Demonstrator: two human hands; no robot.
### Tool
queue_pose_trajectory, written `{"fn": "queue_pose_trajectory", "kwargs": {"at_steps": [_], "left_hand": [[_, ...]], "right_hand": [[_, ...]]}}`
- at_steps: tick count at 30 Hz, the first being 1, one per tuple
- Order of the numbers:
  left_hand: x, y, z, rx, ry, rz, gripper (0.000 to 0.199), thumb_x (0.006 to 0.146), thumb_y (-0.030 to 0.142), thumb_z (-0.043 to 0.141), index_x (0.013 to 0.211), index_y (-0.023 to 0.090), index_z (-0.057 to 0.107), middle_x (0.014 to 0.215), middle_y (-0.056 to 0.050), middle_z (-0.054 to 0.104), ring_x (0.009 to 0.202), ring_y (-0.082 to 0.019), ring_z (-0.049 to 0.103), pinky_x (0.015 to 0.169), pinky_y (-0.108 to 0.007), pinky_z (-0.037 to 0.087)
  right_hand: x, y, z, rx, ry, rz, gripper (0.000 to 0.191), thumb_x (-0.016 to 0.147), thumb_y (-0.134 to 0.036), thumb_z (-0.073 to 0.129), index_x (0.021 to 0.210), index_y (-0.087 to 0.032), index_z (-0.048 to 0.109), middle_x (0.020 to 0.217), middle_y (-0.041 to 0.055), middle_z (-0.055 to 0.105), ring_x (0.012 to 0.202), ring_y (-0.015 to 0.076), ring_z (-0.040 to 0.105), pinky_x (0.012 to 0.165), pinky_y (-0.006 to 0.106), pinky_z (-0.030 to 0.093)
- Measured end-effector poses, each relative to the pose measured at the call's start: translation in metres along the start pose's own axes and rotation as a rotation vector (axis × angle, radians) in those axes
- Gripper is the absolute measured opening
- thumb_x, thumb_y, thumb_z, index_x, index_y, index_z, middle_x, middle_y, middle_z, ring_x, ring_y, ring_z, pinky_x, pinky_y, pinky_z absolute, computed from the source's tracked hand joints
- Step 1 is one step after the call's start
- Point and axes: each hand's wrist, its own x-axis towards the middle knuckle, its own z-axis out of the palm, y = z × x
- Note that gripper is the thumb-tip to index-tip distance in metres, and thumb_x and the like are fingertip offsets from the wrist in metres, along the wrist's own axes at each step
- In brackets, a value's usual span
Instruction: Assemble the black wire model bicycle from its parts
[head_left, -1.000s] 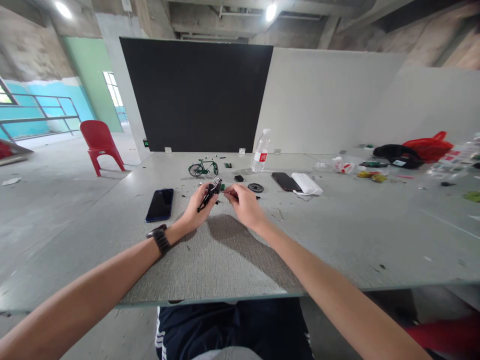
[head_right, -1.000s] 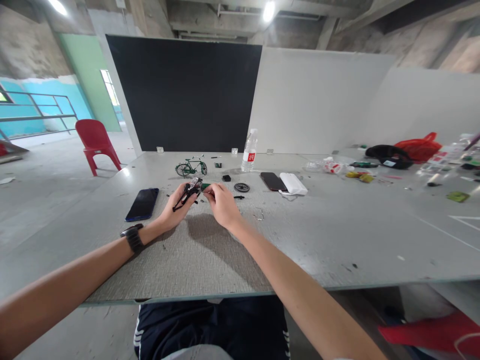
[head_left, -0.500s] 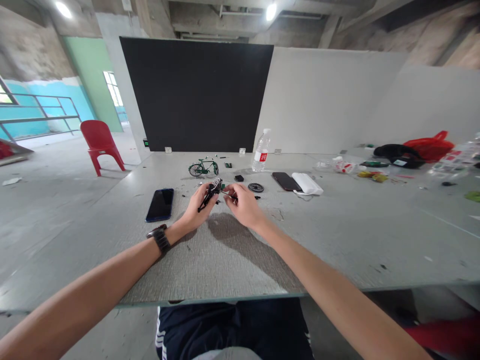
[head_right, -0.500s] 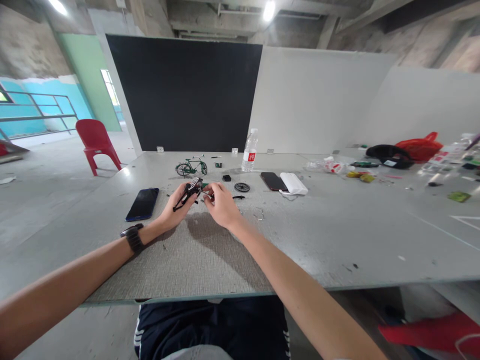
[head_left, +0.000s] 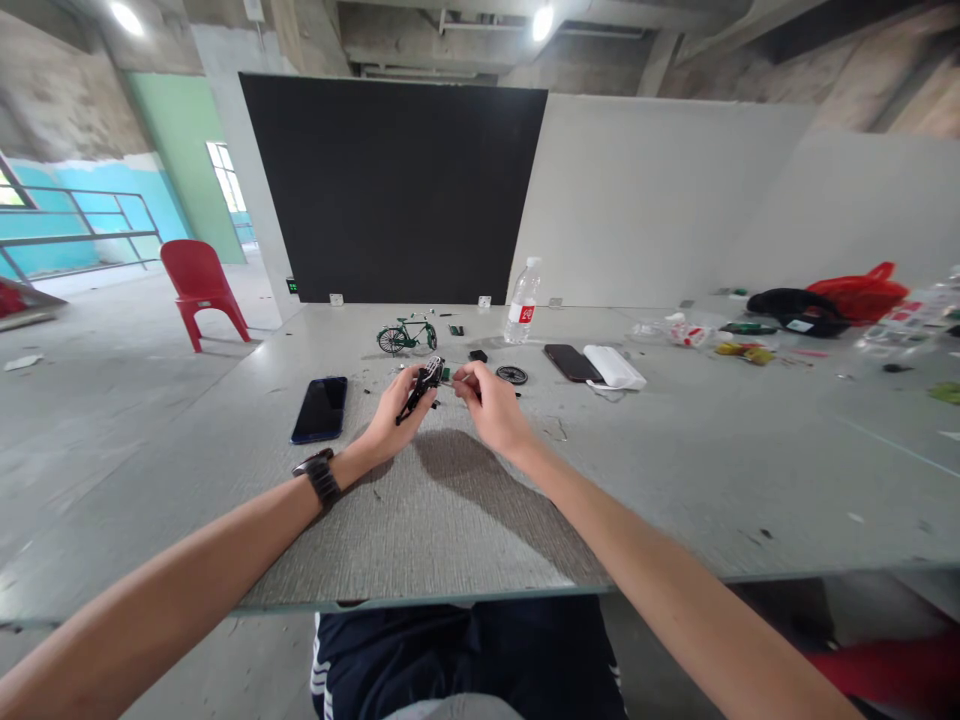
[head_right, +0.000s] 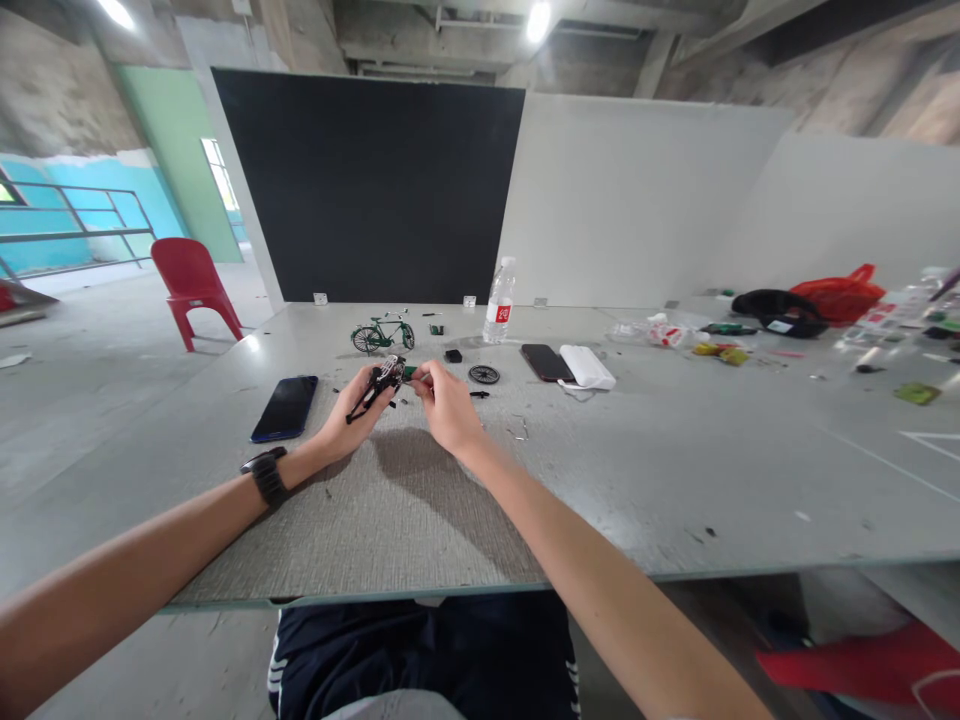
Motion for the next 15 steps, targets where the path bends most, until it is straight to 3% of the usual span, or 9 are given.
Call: {"fn": "queue_pose_trajectory", "kwargs": {"at_steps": [3,8,15], "left_hand": [[0.0001,-0.0012,0.0005,-0.009,0.0,0.004,0.026,0.099,0.033,0.053,0.122,0.021,0.053,0.112,-0.01,0.064,0.097,-0.02,0.059,0.086,-0.035,0.047],[0.0006,-0.0039,0.0015,-0.033,0.015,0.021,0.025,0.099,0.032,0.053,0.122,0.021,0.053,0.116,-0.011,0.064,0.103,-0.021,0.06,0.091,-0.037,0.047],[0.0011,0.0012,0.0,-0.007,0.023,0.009,0.023,0.099,0.031,0.054,0.12,0.021,0.054,0.115,-0.011,0.064,0.103,-0.022,0.06,0.091,-0.037,0.047]], "right_hand": [[-0.0006,-0.0004,0.0006,-0.012,-0.02,-0.01,0.006,0.098,-0.026,0.05,0.097,-0.021,0.053,0.08,0.0034,0.065,0.073,0.0183,0.061,0.07,0.032,0.046],[-0.0019,0.0038,0.0038,-0.075,-0.029,-0.082,0.01,0.092,-0.017,0.052,0.1,-0.021,0.053,0.099,0.0095,0.063,0.087,0.0216,0.062,0.078,0.036,0.049],[-0.0008,0.0049,0.0042,-0.041,-0.015,-0.087,0.007,0.095,-0.017,0.048,0.099,-0.02,0.053,0.097,0.0105,0.064,0.086,0.0215,0.063,0.079,0.037,0.049]]}}
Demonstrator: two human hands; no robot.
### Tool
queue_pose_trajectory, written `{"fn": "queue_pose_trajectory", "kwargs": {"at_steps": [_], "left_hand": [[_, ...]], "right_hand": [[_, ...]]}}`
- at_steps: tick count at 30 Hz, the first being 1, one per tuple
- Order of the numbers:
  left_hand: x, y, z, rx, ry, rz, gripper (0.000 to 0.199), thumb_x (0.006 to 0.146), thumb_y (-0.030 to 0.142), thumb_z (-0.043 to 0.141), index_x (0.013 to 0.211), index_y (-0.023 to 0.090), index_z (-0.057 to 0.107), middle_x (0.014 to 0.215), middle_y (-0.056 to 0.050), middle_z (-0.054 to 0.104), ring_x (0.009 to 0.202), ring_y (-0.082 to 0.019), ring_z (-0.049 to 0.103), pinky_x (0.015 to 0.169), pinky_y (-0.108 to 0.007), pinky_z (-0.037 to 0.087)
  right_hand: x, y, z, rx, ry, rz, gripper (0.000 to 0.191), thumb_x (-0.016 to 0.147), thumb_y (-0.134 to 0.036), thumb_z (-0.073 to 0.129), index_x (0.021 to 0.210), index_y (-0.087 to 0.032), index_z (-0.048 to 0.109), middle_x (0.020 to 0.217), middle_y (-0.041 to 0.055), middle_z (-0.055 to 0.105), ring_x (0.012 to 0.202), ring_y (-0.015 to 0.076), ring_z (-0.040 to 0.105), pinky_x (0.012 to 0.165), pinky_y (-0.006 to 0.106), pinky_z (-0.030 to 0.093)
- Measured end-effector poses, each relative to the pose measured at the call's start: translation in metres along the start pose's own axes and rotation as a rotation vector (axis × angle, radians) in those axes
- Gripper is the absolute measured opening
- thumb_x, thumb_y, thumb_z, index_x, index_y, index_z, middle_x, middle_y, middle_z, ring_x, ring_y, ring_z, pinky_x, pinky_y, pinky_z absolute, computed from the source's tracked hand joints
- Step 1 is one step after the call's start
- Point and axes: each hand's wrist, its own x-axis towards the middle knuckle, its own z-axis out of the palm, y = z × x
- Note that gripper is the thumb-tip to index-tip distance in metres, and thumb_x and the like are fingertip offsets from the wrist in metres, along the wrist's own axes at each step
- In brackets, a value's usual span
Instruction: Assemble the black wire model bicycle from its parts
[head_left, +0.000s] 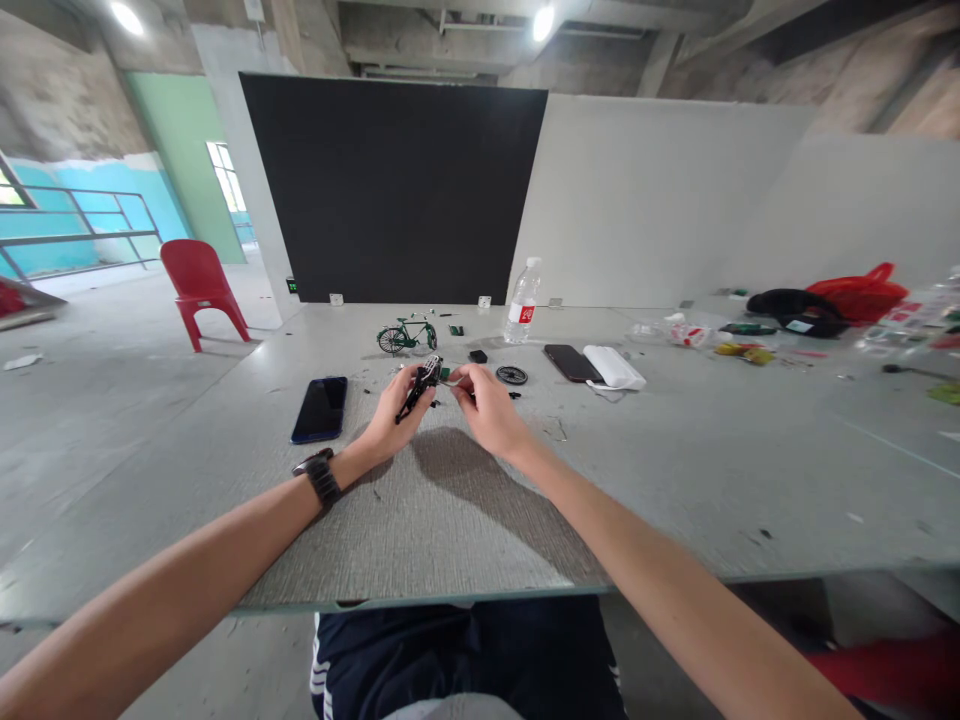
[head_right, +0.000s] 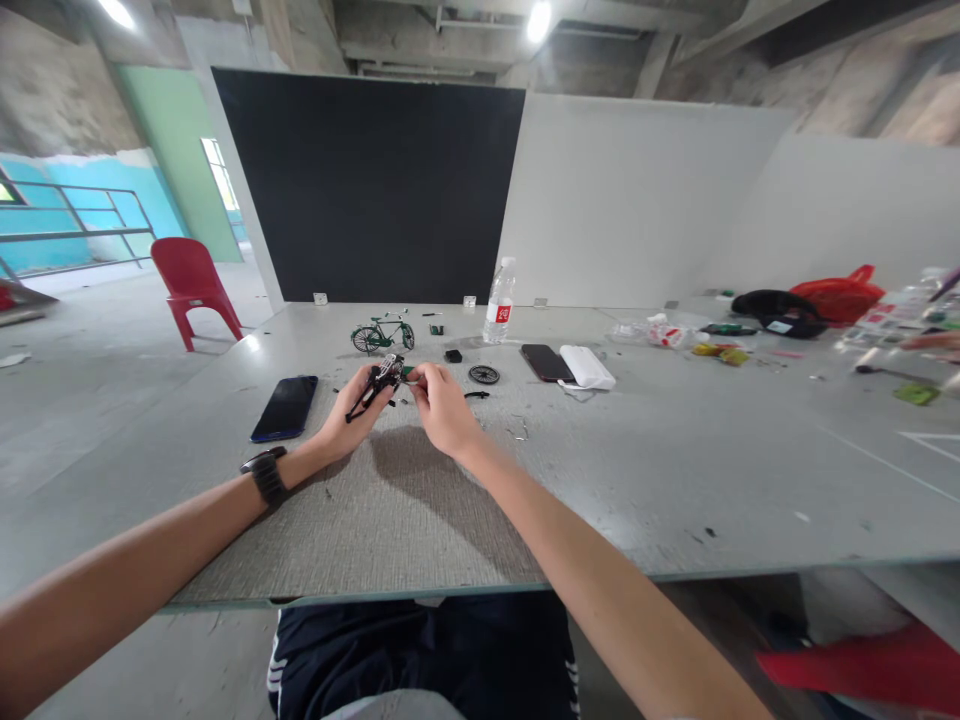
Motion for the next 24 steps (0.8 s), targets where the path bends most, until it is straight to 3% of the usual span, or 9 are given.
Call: {"fn": "queue_pose_trajectory", "kwargs": {"at_steps": [8,16,24], "left_hand": [[-0.0002,0.0031,-0.0011,0.017,-0.017,-0.006,0.024,0.099,0.029,0.053,0.12,0.02,0.053,0.115,-0.012,0.064,0.101,-0.022,0.06,0.089,-0.038,0.047],[0.0,-0.0019,0.0005,-0.001,-0.008,0.016,0.023,0.099,0.032,0.053,0.12,0.021,0.053,0.115,-0.011,0.064,0.102,-0.021,0.06,0.09,-0.037,0.046],[0.0003,0.001,-0.0001,0.014,-0.004,0.028,0.022,0.099,0.03,0.053,0.119,0.021,0.053,0.113,-0.01,0.064,0.1,-0.02,0.06,0.089,-0.036,0.047]], "right_hand": [[0.0002,-0.0006,-0.0025,0.054,0.001,0.09,0.008,0.099,-0.026,0.047,0.1,-0.022,0.054,0.084,0.0049,0.069,0.076,0.0188,0.064,0.072,0.033,0.047],[-0.0005,-0.0004,-0.0001,-0.035,-0.017,0.012,0.008,0.094,-0.019,0.053,0.101,-0.021,0.054,0.098,0.01,0.065,0.087,0.0222,0.063,0.078,0.037,0.05],[0.0003,0.0016,0.0009,-0.009,0.004,0.014,0.008,0.096,-0.019,0.05,0.099,-0.02,0.057,0.099,0.01,0.066,0.088,0.0219,0.064,0.082,0.038,0.05]]}}
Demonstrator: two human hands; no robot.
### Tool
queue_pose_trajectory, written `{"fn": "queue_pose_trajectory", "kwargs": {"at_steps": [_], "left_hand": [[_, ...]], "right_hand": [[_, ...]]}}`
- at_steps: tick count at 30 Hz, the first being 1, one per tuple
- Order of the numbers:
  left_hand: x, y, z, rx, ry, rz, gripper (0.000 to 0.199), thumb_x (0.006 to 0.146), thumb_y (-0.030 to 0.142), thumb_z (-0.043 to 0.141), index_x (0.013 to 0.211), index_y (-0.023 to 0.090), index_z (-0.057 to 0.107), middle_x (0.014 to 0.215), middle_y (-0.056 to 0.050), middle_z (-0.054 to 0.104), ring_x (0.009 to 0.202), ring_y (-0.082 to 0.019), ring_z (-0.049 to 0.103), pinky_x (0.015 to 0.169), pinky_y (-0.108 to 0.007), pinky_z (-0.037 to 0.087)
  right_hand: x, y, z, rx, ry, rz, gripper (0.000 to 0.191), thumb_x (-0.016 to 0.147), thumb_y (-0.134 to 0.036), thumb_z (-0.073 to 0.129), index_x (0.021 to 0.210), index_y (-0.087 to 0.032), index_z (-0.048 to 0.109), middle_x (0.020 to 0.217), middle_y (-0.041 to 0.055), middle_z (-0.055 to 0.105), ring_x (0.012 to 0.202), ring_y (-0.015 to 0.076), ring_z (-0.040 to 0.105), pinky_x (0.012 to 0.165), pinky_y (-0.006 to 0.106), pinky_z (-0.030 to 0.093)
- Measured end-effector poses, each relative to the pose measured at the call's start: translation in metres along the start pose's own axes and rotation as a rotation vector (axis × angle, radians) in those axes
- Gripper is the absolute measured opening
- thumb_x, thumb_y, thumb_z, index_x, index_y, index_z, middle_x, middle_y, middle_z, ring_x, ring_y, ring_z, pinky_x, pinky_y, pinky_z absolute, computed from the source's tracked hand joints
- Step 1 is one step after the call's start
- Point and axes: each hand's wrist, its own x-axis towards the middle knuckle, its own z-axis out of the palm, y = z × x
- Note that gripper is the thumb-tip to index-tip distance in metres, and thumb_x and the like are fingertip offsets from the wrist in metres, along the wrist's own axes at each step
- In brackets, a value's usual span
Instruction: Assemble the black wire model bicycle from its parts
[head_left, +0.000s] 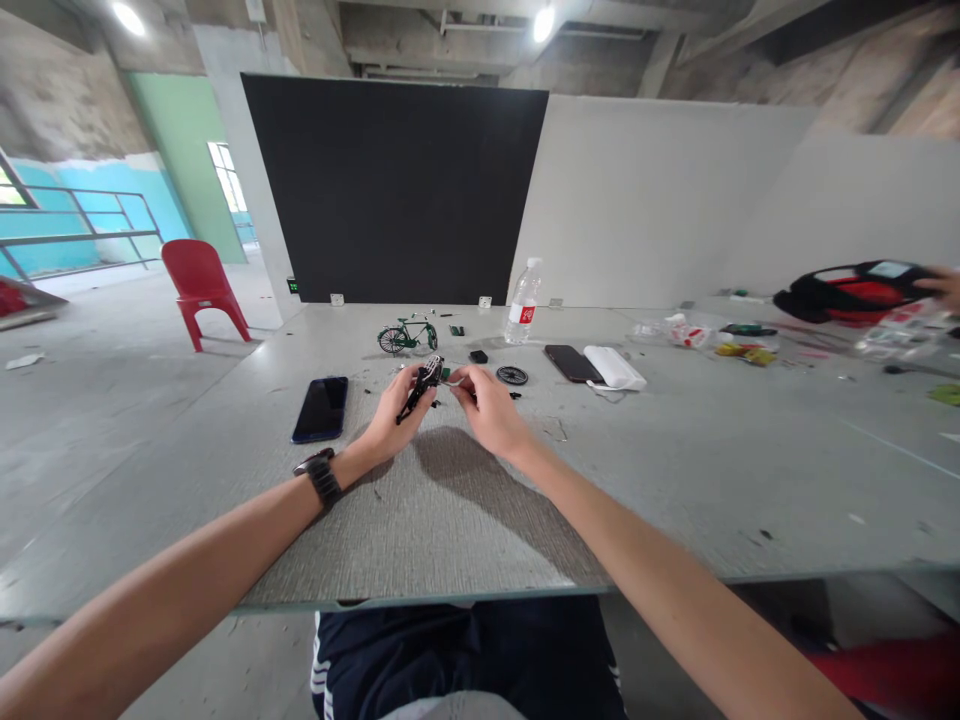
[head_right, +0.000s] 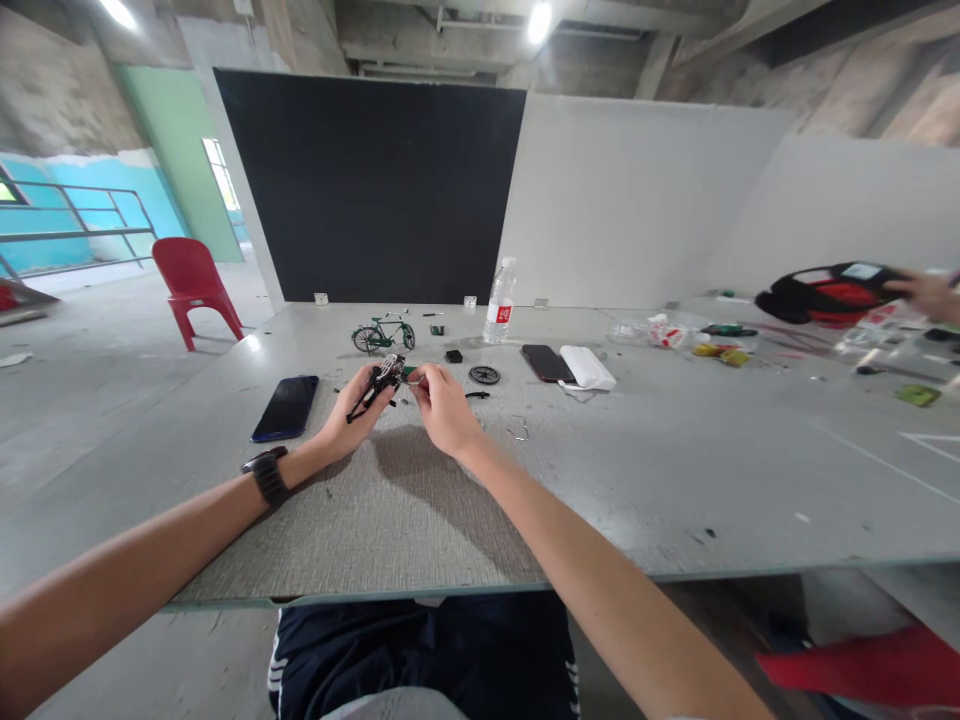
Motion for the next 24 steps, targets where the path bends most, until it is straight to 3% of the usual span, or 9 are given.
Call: {"fn": "queue_pose_trajectory", "kwargs": {"at_steps": [9,17,24], "left_hand": [[-0.0009,-0.0019,0.0007,-0.007,-0.005,-0.026,0.024,0.099,0.031,0.053,0.121,0.021,0.053,0.116,-0.012,0.064,0.105,-0.023,0.06,0.09,-0.038,0.047],[-0.0005,-0.0027,0.0008,-0.027,0.002,-0.016,0.024,0.099,0.031,0.053,0.122,0.022,0.052,0.117,-0.011,0.064,0.104,-0.022,0.06,0.092,-0.038,0.048],[0.0,-0.0004,-0.0002,0.014,0.002,-0.006,0.023,0.099,0.03,0.053,0.12,0.021,0.053,0.115,-0.011,0.064,0.104,-0.022,0.06,0.091,-0.038,0.047]], "right_hand": [[-0.0003,-0.0033,-0.0041,0.085,-0.022,0.081,0.01,0.099,-0.026,0.047,0.1,-0.021,0.055,0.081,0.0044,0.069,0.075,0.0187,0.065,0.072,0.033,0.048],[-0.0019,-0.0012,0.0005,-0.013,-0.031,-0.001,0.009,0.094,-0.019,0.051,0.102,-0.021,0.053,0.103,0.0118,0.063,0.089,0.0228,0.063,0.08,0.038,0.051],[-0.0007,-0.0013,0.0,0.009,-0.009,-0.007,0.006,0.096,-0.018,0.049,0.099,-0.022,0.051,0.095,0.0085,0.064,0.086,0.0218,0.063,0.08,0.037,0.049]]}}
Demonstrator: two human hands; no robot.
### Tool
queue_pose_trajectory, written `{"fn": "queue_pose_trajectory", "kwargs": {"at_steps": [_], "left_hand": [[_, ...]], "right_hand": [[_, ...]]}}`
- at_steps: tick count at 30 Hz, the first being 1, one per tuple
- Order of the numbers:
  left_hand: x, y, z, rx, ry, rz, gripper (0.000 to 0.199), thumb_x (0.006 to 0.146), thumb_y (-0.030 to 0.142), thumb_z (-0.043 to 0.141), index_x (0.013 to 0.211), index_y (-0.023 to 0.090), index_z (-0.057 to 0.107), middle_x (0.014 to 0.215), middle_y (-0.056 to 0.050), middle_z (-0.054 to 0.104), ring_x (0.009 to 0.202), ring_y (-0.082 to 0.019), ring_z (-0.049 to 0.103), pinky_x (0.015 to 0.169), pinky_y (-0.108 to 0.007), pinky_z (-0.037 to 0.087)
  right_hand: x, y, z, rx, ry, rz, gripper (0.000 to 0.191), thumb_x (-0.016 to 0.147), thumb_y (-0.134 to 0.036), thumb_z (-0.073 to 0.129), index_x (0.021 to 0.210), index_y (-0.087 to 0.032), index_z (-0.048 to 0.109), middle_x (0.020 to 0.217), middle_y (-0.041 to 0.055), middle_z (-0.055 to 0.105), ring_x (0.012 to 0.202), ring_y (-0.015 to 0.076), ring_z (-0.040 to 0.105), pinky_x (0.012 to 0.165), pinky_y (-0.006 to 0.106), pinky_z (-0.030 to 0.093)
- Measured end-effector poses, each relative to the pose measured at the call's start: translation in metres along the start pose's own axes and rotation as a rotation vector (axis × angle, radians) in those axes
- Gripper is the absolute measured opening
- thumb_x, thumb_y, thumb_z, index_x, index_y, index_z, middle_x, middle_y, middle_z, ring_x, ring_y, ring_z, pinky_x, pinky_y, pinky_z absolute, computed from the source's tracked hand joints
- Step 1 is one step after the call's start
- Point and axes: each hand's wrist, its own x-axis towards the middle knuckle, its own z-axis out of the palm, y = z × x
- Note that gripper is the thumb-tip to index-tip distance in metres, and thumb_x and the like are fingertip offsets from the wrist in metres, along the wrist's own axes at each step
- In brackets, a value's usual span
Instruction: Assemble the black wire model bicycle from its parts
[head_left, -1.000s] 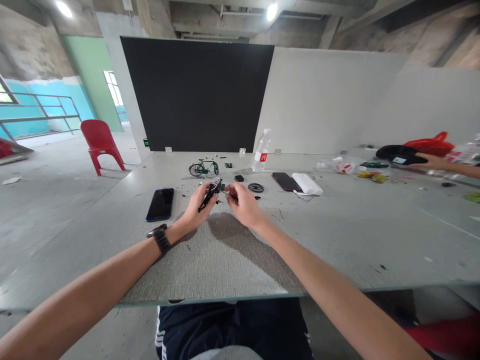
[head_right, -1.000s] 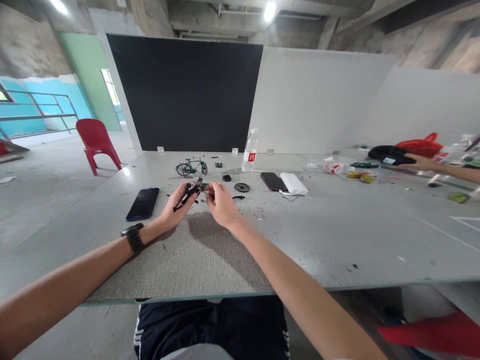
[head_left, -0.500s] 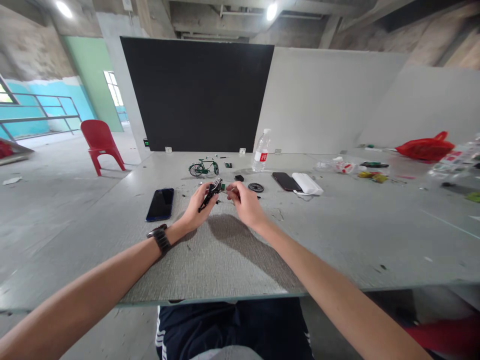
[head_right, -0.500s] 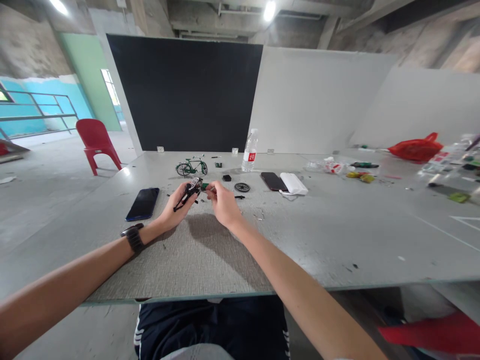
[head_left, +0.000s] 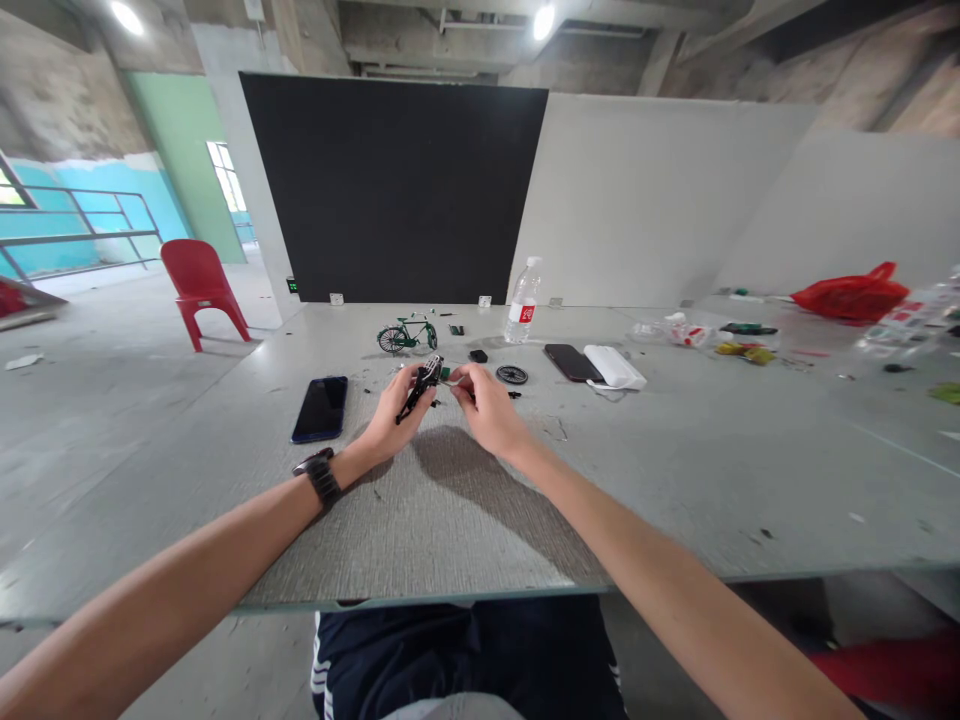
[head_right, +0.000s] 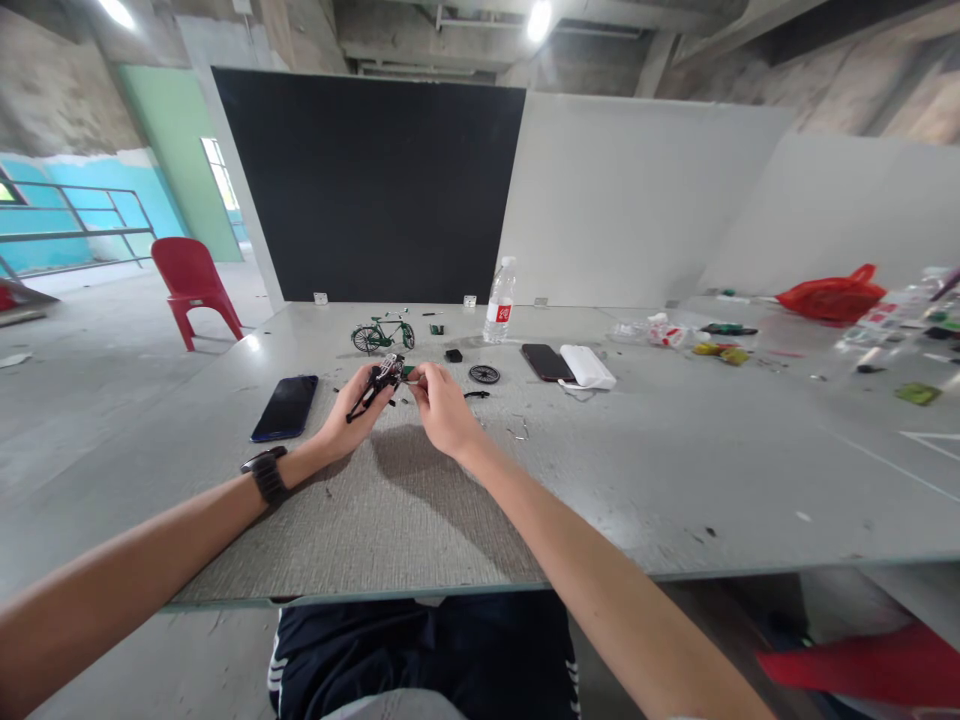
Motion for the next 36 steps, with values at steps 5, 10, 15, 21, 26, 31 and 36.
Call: {"fn": "queue_pose_trajectory", "kwargs": {"at_steps": [5,10,15,21,26,31,36], "left_hand": [[-0.0011,-0.0013,-0.0001,0.001,-0.008,-0.003,0.025,0.099,0.03,0.053,0.122,0.022,0.052,0.116,-0.011,0.064,0.102,-0.021,0.06,0.089,-0.036,0.047],[-0.0021,-0.0014,0.0,-0.006,-0.02,-0.019,0.028,0.099,0.032,0.053,0.125,0.022,0.051,0.117,-0.011,0.064,0.103,-0.022,0.061,0.088,-0.036,0.048],[-0.0012,-0.0015,0.0002,-0.019,-0.024,0.005,0.027,0.1,0.031,0.052,0.125,0.021,0.051,0.118,-0.012,0.063,0.105,-0.022,0.06,0.091,-0.037,0.047],[-0.0014,-0.0007,-0.0006,0.0,-0.025,-0.005,0.026,0.099,0.03,0.052,0.123,0.02,0.052,0.115,-0.011,0.064,0.099,-0.021,0.06,0.088,-0.037,0.048],[-0.0021,0.0015,-0.0016,0.013,-0.034,-0.006,0.027,0.099,0.03,0.053,0.125,0.02,0.052,0.119,-0.012,0.064,0.104,-0.022,0.06,0.089,-0.037,0.048],[-0.002,-0.001,-0.0006,0.012,-0.032,0.007,0.028,0.099,0.03,0.054,0.125,0.02,0.052,0.121,-0.013,0.063,0.107,-0.022,0.061,0.09,-0.037,0.049],[-0.0018,-0.0019,0.0002,-0.001,-0.025,0.01,0.028,0.099,0.031,0.053,0.125,0.021,0.052,0.122,-0.013,0.063,0.108,-0.023,0.061,0.092,-0.038,0.049]], "right_hand": [[-0.0002,-0.003,-0.0026,0.035,-0.017,0.068,0.005,0.098,-0.023,0.048,0.101,-0.022,0.051,0.081,0.0045,0.066,0.075,0.02,0.063,0.07,0.034,0.046],[-0.0011,-0.0025,-0.0032,0.062,-0.03,0.103,0.007,0.1,-0.026,0.046,0.101,-0.022,0.051,0.08,0.0034,0.068,0.07,0.0175,0.062,0.067,0.031,0.045],[-0.0008,0.0001,0.0006,-0.01,-0.015,0.028,0.005,0.096,-0.023,0.052,0.101,-0.021,0.052,0.091,0.0077,0.065,0.082,0.021,0.063,0.072,0.034,0.048],[0.0003,0.0014,0.0017,-0.026,0.016,-0.002,0.007,0.094,-0.017,0.05,0.098,-0.021,0.053,0.096,0.0095,0.064,0.086,0.0218,0.063,0.079,0.037,0.049],[0.0006,0.0007,-0.0007,0.042,0.008,0.042,0.004,0.097,-0.023,0.048,0.098,-0.021,0.052,0.084,0.005,0.066,0.077,0.0199,0.063,0.073,0.034,0.047],[-0.0003,-0.001,-0.0014,0.066,-0.012,0.075,0.007,0.099,-0.027,0.045,0.099,-0.022,0.05,0.081,0.0037,0.065,0.073,0.0187,0.062,0.069,0.033,0.047],[-0.001,-0.0003,0.0012,-0.012,-0.003,0.009,0.01,0.092,-0.02,0.053,0.101,-0.021,0.05,0.095,0.0094,0.064,0.085,0.0216,0.062,0.073,0.035,0.049]]}}
